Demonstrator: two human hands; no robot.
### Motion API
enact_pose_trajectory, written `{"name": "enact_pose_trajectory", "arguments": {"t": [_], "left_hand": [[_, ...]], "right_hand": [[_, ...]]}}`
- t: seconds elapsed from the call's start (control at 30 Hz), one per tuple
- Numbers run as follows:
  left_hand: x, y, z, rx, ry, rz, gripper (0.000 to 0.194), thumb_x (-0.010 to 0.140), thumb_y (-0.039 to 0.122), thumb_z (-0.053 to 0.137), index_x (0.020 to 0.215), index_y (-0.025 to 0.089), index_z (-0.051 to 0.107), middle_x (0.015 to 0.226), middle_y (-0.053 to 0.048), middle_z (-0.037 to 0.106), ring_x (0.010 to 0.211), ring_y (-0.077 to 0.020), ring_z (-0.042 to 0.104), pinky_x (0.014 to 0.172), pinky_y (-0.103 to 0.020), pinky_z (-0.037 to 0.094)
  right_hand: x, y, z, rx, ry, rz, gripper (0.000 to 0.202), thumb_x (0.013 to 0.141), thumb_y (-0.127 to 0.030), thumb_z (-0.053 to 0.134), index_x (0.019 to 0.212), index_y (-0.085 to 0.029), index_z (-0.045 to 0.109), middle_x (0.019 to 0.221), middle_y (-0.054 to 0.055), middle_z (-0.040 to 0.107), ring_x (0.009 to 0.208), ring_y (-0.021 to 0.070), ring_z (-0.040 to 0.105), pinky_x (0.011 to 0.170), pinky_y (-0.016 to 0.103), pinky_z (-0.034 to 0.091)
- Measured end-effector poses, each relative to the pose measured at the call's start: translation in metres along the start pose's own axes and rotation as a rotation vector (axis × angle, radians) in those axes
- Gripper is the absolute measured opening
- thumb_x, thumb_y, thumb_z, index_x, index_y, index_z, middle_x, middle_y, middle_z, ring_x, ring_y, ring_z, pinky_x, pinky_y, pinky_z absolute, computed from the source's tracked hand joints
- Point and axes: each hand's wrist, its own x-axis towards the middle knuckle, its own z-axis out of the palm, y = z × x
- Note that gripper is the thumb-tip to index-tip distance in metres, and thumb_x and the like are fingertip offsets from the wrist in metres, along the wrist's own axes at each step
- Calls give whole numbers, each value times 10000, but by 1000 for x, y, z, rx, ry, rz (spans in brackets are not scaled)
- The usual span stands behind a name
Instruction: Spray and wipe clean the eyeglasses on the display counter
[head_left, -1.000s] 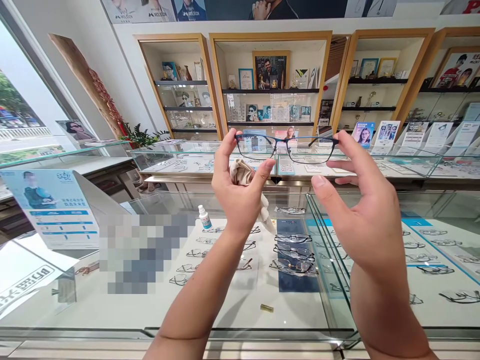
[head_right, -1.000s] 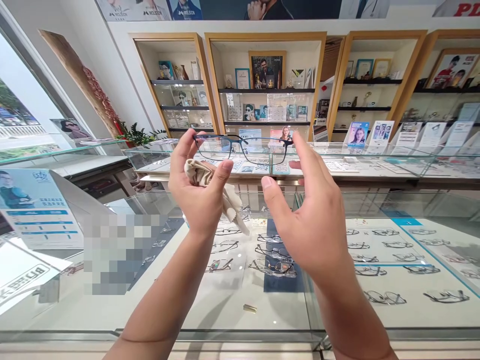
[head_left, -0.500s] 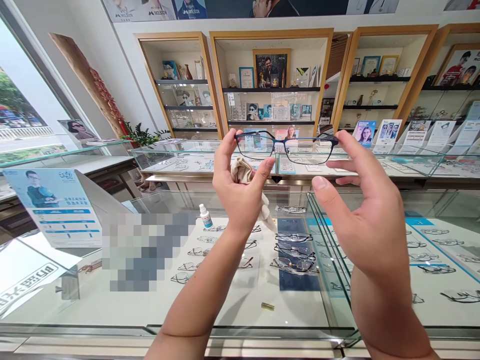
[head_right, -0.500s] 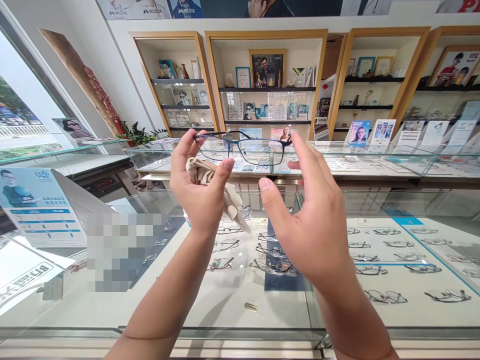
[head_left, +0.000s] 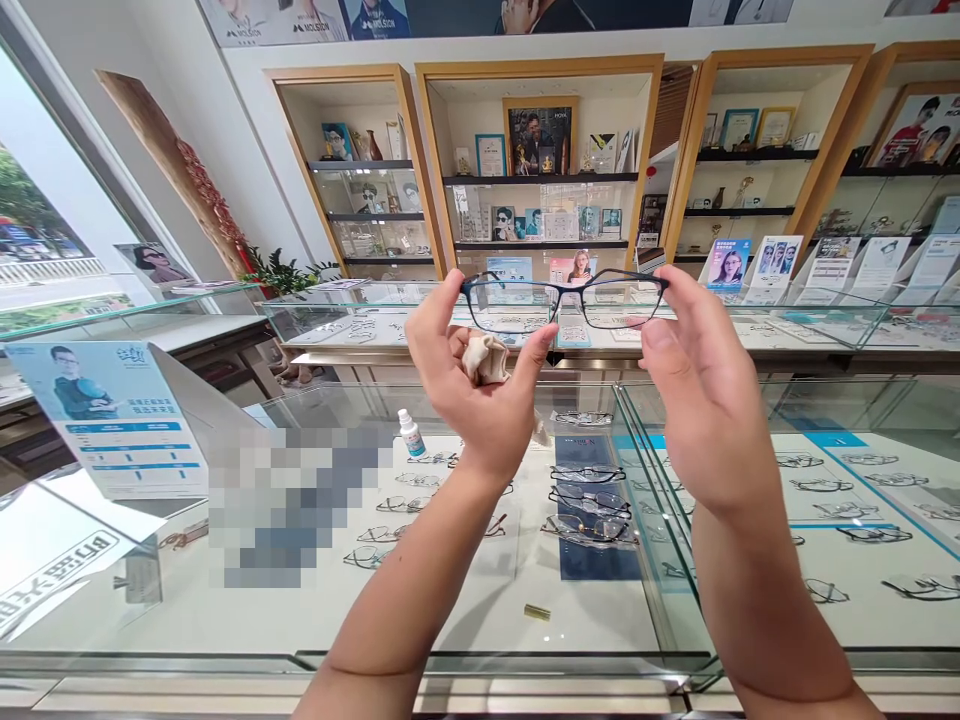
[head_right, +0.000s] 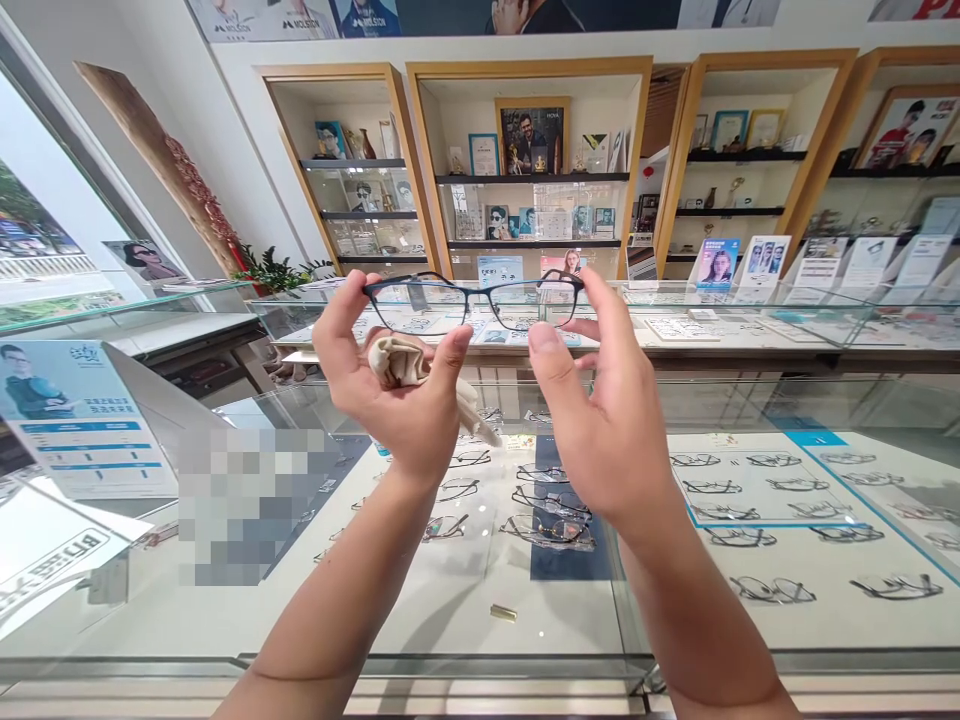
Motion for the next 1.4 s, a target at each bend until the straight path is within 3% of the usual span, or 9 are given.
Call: {"name": "enact_pose_trajectory", "arguments": {"t": [0.17, 0.33, 0.57, 0.73, 1.0, 1.27, 1.4], "left_hand": [[-4, 2, -3, 17, -14, -4, 868, 904, 626, 863, 1629, 324, 493, 1567, -151, 593, 1343, -336, 638, 963, -466, 621], [-5, 3, -5, -29, -16, -21, 895, 889, 621, 878, 1636, 333, 478, 1587, -156, 574, 1329, -338, 644, 920, -453, 625], [-4, -11, 4, -218, -19, -66, 920, 889, 691, 852, 1644, 342, 459, 1653, -155, 534, 1121, -269, 752, 892, -425, 645], [-2, -13, 8, -287, -11, -120, 873, 899, 692, 840, 1617, 342, 489, 1659, -152, 550, 1285, -325, 734, 979, -448, 657], [0, -22, 9, -302, -92, -157, 881, 857, 724, 861, 1581, 340, 538, 1565, -117, 638, 1489, -373, 620, 1179, -532, 593], [1, -22, 9, -332, -199, -236, 830, 872, 701, 861, 1567, 335, 591, 1545, -106, 663, 1592, -385, 534, 1293, -561, 496], [-2, -20, 10, -341, -221, -265, 794, 880, 688, 860, 1545, 334, 607, 1564, -111, 660, 1569, -382, 565, 1259, -533, 532]], "right_hand": [[6, 10, 11, 75, 62, 25, 516, 1155, -544, 412, 1624, -367, 535, 1586, 132, 667, 1340, 341, 735, 930, 509, 679], [15, 13, 17, 154, 149, 19, 459, 1156, -560, 412, 1478, -324, 638, 1479, 126, 720, 1236, 309, 786, 870, 462, 687], [17, 15, 26, 294, 336, -47, 356, 1140, -551, 513, 1340, -360, 737, 1335, 81, 765, 1115, 288, 785, 868, 477, 664], [14, 6, 27, 320, 412, -16, 280, 1099, -530, 625, 1257, -350, 770, 1229, 61, 789, 951, 250, 761, 838, 471, 650], [16, 0, 23, 457, 415, -3, 176, 1054, -435, 720, 1122, -292, 798, 1146, 57, 789, 852, 209, 728, 751, 415, 620], [14, 12, 21, 366, 253, 14, 329, 1125, -549, 531, 1280, -361, 753, 1268, 75, 789, 803, 208, 732, 697, 429, 612], [17, 16, 21, 387, 225, 67, 351, 1119, -557, 529, 1288, -349, 755, 1242, 85, 790, 828, 227, 756, 652, 421, 604]]}}
